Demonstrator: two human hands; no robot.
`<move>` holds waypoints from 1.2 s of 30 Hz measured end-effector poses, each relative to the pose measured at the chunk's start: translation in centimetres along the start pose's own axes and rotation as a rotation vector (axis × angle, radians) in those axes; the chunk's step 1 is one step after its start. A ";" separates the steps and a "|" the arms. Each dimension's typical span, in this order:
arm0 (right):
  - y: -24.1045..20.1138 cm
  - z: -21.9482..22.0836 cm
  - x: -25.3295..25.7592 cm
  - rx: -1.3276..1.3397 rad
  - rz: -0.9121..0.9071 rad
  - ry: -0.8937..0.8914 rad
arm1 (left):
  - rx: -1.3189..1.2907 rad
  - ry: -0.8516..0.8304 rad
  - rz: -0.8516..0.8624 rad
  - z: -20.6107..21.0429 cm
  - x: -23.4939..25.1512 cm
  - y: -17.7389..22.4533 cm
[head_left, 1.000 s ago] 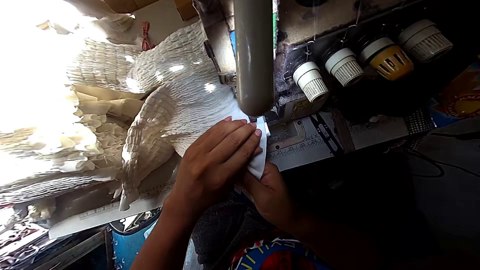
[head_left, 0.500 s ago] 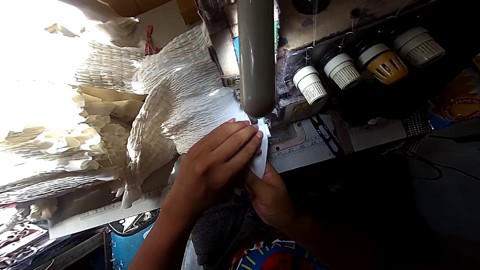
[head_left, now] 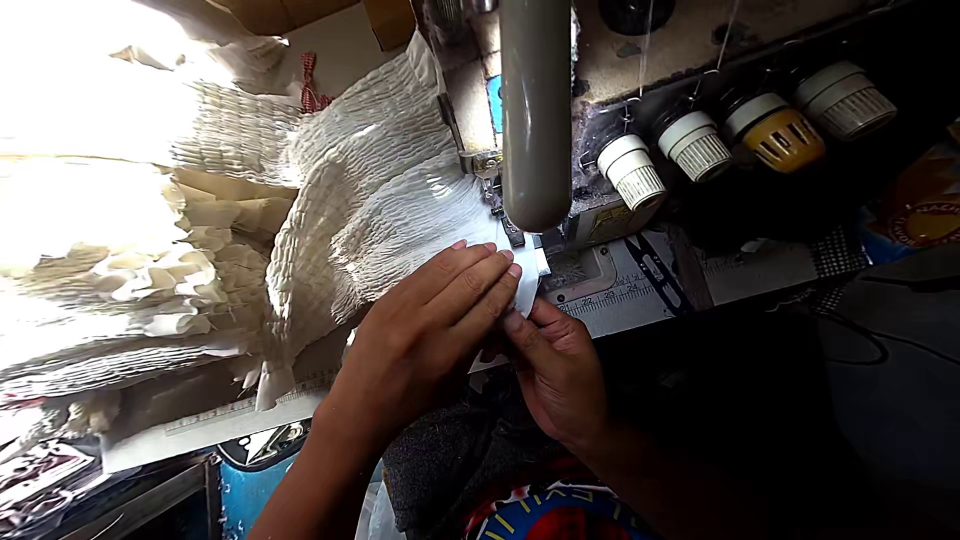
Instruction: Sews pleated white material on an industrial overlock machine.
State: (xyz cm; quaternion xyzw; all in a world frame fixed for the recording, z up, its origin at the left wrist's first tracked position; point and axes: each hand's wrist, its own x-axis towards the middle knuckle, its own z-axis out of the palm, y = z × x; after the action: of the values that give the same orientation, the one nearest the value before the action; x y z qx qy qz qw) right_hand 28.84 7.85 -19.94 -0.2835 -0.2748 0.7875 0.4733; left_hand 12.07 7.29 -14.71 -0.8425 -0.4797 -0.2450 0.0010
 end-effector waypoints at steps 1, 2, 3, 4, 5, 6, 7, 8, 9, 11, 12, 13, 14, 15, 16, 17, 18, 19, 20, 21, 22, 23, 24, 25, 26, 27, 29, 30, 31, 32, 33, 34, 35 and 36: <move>-0.2 -0.1 0.1 -0.023 -0.013 0.000 | 0.001 0.007 -0.004 0.1 -0.1 0.1; -0.4 -0.3 0.3 -0.054 -0.026 0.000 | 0.004 0.014 -0.005 0.1 -0.1 0.1; -0.6 -0.4 0.4 -0.086 -0.041 -0.002 | 0.009 0.020 -0.005 0.1 -0.2 0.2; -0.7 -0.5 0.6 -0.119 -0.052 -0.005 | 0.015 0.025 -0.008 0.2 -0.3 0.3; -0.9 -0.6 0.8 -0.152 -0.060 -0.007 | 0.023 0.029 -0.013 0.2 -0.4 0.4; -1.0 -0.7 0.9 -0.182 -0.064 -0.008 | 0.031 0.033 -0.018 0.3 -0.5 0.5; -1.2 -0.7 1.0 -0.212 -0.070 -0.011 | 0.039 0.036 -0.024 0.4 -0.6 0.6; -1.2 -0.7 1.1 -0.237 -0.078 -0.010 | 0.047 0.039 -0.029 0.4 -0.7 0.6; -1.3 -0.7 1.2 -0.261 -0.083 -0.009 | 0.052 0.042 -0.033 0.4 -0.8 0.5; -1.6 -0.6 1.5 -0.299 -0.093 -0.003 | 0.050 0.046 -0.038 0.4 -0.8 0.5; -1.7 -0.5 1.6 -0.319 -0.098 0.004 | 0.049 0.053 -0.042 0.4 -0.8 0.4; -1.9 -0.4 1.8 -0.339 -0.105 0.012 | 0.048 0.060 -0.046 0.4 -0.8 0.4; -2.1 -0.3 2.0 -0.363 -0.109 0.019 | 0.047 0.065 -0.051 0.4 -0.8 0.4; -2.3 -0.3 2.2 -0.382 -0.109 0.026 | 0.046 0.068 -0.054 0.4 -0.8 0.4; -2.5 -0.4 2.5 -0.401 -0.103 0.033 | 0.045 0.068 -0.060 0.4 -0.8 0.4; -2.7 -0.4 2.7 -0.422 -0.093 0.041 | 0.044 0.069 -0.070 0.5 -0.7 0.4; -2.8 -0.4 2.9 -0.443 -0.084 0.048 | 0.044 0.066 -0.084 0.5 -0.7 0.4; -3.0 -0.5 3.1 -0.462 -0.074 0.053 | 0.044 0.062 -0.105 0.5 -0.6 0.5; -3.2 -0.5 3.3 -0.479 -0.064 0.063 | 0.051 0.055 -0.130 0.6 -0.5 0.6; -3.4 -0.4 3.4 -0.494 -0.058 0.075 | 0.060 0.049 -0.156 0.6 -0.3 0.8; -3.5 -0.4 3.5 -0.511 -0.058 0.084 | 0.066 0.043 -0.183 0.7 -0.1 1.0; -3.5 -0.4 3.5 -0.520 -0.065 0.087 | 0.073 0.038 -0.213 0.8 0.1 1.2; -3.4 -0.4 3.5 -0.531 -0.080 0.080 | 0.081 0.037 -0.246 0.9 0.3 1.4; -3.3 -0.6 3.5 -0.548 -0.103 0.062 | 0.095 0.040 -0.279 1.0 0.5 1.5; -3.0 -0.9 3.5 -0.576 -0.133 0.034 | 0.109 0.043 -0.312 1.2 0.7 1.6; -2.8 -1.3 3.5 -0.603 -0.172 -0.001 | 0.122 0.044 -0.343 1.3 1.0 1.6; -1.9 -2.7 3.6 -0.663 -0.279 -0.110 | 0.134 0.035 -0.400 1.5 1.5 1.4; -1.4 -3.6 3.8 -0.705 -0.339 -0.181 | 0.125 0.039 -0.422 1.5 1.8 1.2; -1.0 -4.3 3.9 -0.748 -0.386 -0.248 | 0.111 0.048 -0.443 1.5 2.1 1.0; -0.8 -4.7 4.0 -0.780 -0.415 -0.315 | 0.105 0.054 -0.460 1.4 2.3 0.7; -0.8 -4.9 4.0 -0.801 -0.434 -0.362 | 0.106 0.058 -0.474 1.3 2.6 0.4; -0.7 -4.8 4.0 -0.826 -0.450 -0.383 | 0.110 0.057 -0.482 1.2 2.8 0.0; -0.6 -4.7 4.0 -0.858 -0.466 -0.389 | 0.117 0.051 -0.485 1.0 3.1 -0.3; -0.5 -4.7 4.1 -0.899 -0.485 -0.392 | 0.118 0.037 -0.484 0.8 3.2 -0.7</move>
State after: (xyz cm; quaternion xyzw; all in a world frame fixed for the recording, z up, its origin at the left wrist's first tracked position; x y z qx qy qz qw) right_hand 30.83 12.47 -23.58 -0.2344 -0.7248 0.4987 0.4134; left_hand 13.18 10.50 -14.26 -0.6968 -0.6810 -0.2251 0.0002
